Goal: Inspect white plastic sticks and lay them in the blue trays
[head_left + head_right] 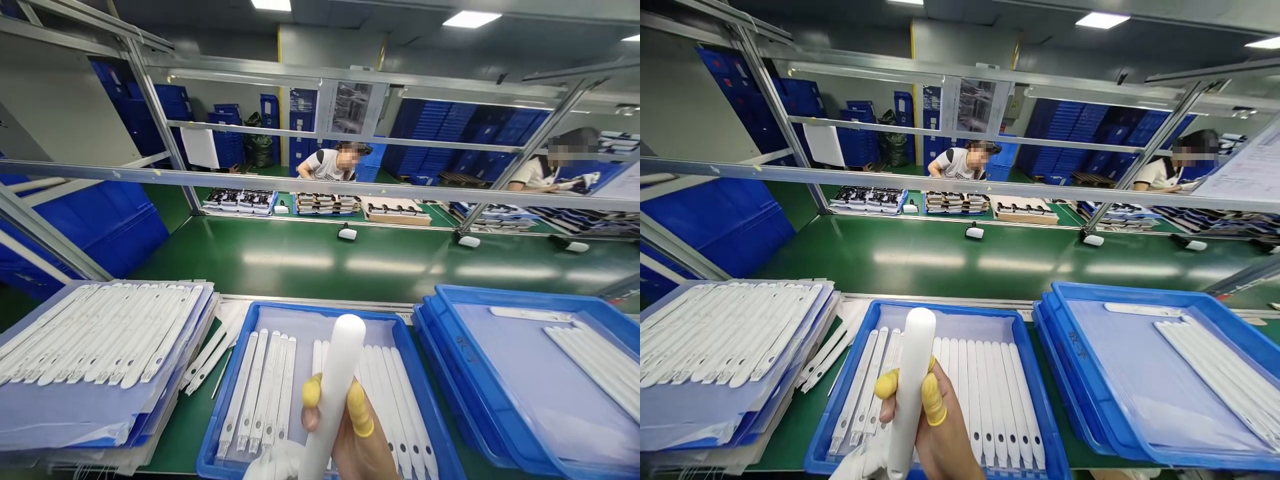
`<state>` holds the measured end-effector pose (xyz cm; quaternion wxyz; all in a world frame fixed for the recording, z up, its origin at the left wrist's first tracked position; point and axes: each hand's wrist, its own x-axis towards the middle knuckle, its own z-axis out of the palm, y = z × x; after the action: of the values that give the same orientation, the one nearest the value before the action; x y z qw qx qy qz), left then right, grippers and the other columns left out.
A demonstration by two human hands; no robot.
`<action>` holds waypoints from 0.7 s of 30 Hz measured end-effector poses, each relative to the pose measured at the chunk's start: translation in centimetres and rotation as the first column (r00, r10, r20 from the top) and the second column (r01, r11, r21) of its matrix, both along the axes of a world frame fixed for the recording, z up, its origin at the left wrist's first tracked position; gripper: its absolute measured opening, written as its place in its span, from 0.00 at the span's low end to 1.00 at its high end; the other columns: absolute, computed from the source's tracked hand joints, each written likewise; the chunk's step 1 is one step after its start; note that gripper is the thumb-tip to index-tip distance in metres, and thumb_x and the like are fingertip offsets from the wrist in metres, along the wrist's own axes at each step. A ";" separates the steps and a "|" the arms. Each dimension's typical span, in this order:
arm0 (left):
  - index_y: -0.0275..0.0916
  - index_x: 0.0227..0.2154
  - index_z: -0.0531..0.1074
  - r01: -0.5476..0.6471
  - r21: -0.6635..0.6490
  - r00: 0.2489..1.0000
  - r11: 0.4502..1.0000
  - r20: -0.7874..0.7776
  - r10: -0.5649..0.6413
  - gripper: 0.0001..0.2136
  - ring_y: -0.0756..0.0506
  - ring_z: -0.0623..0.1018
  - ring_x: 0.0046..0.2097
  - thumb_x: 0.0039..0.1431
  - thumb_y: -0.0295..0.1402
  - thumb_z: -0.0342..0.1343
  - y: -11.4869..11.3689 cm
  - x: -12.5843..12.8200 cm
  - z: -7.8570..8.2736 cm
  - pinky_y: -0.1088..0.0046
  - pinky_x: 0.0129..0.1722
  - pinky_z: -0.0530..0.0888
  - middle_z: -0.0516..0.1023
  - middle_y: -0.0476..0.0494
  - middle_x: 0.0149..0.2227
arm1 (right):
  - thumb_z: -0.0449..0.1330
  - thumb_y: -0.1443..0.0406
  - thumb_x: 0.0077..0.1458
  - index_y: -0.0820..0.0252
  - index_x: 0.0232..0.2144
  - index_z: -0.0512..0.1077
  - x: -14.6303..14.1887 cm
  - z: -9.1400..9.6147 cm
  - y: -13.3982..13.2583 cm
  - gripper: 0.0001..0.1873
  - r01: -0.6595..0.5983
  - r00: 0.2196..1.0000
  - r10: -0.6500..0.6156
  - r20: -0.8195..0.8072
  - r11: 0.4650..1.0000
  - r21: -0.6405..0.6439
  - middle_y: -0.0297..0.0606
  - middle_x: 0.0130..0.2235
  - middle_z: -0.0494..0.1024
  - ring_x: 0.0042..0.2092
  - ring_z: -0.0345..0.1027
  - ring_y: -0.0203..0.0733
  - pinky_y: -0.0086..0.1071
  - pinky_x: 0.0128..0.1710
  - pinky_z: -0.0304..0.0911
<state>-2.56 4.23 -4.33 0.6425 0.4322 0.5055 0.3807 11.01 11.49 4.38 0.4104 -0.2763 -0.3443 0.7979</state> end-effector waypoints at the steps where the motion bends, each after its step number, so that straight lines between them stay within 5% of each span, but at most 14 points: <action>1: 0.53 0.46 0.76 -0.035 0.033 0.999 0.999 -0.005 0.035 0.14 0.38 0.77 0.49 0.64 0.47 0.51 0.2 -0.1 0.1 0.59 0.48 0.77 0.80 0.48 0.42 | 0.62 0.38 0.51 0.58 0.36 0.75 0.2 -0.1 -0.1 0.30 -0.011 1.000 0.011 0.011 1.000 0.007 0.35 0.23 0.72 0.26 0.60 0.38 0.33 0.30 0.57; 6: 0.57 0.46 0.74 -0.095 0.111 0.993 0.989 -0.054 0.102 0.10 0.36 0.80 0.42 0.63 0.44 0.54 -0.1 -0.5 -0.9 0.58 0.39 0.80 0.79 0.47 0.42 | 0.54 0.36 0.55 0.59 0.26 0.75 0.7 -2.0 -0.3 0.33 -0.048 0.993 0.048 0.104 0.999 0.000 0.36 0.21 0.70 0.24 0.59 0.38 0.32 0.27 0.54; 11: 0.52 0.61 0.66 -0.076 0.102 0.983 0.992 -0.158 0.091 0.26 0.32 0.79 0.47 0.59 0.42 0.59 -1.3 0.6 -3.8 0.57 0.45 0.79 0.80 0.40 0.43 | 0.54 0.39 0.58 0.60 0.35 0.77 -1.1 -6.4 1.8 0.31 0.063 0.970 -0.054 0.236 0.998 -0.031 0.38 0.25 0.73 0.27 0.63 0.40 0.33 0.28 0.62; 13: 0.45 0.66 0.60 -0.062 0.074 0.966 0.995 -0.245 0.078 0.30 0.32 0.79 0.47 0.60 0.40 0.56 -0.8 1.1 -5.2 0.56 0.51 0.76 0.81 0.36 0.43 | 0.51 0.44 0.62 0.59 0.41 0.75 -2.2 -9.2 3.3 0.28 0.166 0.862 -0.172 0.477 0.985 0.056 0.42 0.34 0.77 0.34 0.69 0.44 0.36 0.35 0.68; 15: 0.38 0.68 0.54 0.015 0.021 0.878 1.000 -0.478 -0.003 0.30 0.35 0.80 0.45 0.64 0.34 0.49 0.2 1.3 -6.7 0.57 0.52 0.74 0.81 0.35 0.39 | 0.52 0.53 0.63 0.59 0.48 0.72 -2.7 -12.4 4.5 0.20 0.163 0.642 -0.244 0.727 0.970 0.181 0.46 0.47 0.76 0.45 0.71 0.48 0.40 0.45 0.69; 17: 0.35 0.70 0.49 0.119 -0.071 0.751 0.990 -0.646 -0.136 0.33 0.37 0.80 0.42 0.63 0.28 0.48 1.3 1.2 -8.5 0.58 0.50 0.74 0.81 0.38 0.36 | 0.55 0.63 0.58 0.62 0.51 0.69 -2.6 -15.4 5.0 0.19 0.125 0.519 -0.238 0.821 0.971 0.203 0.51 0.55 0.69 0.54 0.66 0.53 0.46 0.52 0.66; 21: 0.30 0.68 0.52 0.123 -0.149 0.720 0.981 -0.667 -0.191 0.32 0.33 0.80 0.45 0.60 0.21 0.47 2.1 1.3 -11.5 0.48 0.51 0.72 0.80 0.31 0.40 | 0.57 0.73 0.48 0.70 0.52 0.69 -1.8 -19.4 4.4 0.25 0.009 0.367 -0.170 0.914 0.984 0.180 0.60 0.58 0.62 0.61 0.56 0.63 0.53 0.59 0.58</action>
<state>-1.29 6.33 -15.79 0.4633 0.5517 0.6836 0.1170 9.20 15.88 -14.98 0.2088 -0.6635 -0.5557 0.4554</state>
